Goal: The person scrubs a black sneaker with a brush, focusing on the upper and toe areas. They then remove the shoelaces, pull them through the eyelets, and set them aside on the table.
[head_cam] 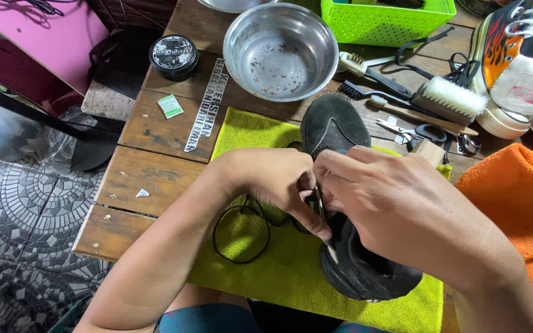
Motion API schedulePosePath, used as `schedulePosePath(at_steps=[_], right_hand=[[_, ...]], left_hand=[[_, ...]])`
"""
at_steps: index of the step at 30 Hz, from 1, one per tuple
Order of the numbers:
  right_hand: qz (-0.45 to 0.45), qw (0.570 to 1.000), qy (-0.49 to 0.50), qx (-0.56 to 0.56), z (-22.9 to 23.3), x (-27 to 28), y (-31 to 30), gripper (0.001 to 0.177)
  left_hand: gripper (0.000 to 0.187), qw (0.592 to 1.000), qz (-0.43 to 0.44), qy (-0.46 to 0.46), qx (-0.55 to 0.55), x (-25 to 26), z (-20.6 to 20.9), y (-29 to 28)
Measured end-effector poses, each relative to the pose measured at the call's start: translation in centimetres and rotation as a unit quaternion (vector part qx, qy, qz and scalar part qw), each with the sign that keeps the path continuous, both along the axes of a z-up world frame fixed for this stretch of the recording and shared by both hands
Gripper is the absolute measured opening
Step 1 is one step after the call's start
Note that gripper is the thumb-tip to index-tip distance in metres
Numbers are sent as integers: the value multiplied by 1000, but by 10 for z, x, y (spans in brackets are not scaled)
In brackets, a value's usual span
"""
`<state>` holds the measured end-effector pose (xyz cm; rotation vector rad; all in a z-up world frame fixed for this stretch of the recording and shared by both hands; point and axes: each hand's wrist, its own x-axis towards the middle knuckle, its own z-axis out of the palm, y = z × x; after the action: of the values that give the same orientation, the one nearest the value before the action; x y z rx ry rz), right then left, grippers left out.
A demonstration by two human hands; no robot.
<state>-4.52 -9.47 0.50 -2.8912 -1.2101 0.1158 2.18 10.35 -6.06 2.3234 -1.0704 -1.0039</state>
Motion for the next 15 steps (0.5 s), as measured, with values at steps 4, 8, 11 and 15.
schedulePosePath(at_steps=[4,8,11,15], right_hand=[[26,993,-3,114,12,15,-40,26],[-173,983,-61,5,20,38,-57,18],[-284,957,30,-40,17,46,-64,21],[-178,972,54,143,23,38,-70,10]], left_hand=[[80,997,38,62,-2,3,-5,7],[78,996,57,64,-14,6,0,7],[80,996,48,12,-72,6,-5,13],[60,959,32,-86,-268,8,6,32]])
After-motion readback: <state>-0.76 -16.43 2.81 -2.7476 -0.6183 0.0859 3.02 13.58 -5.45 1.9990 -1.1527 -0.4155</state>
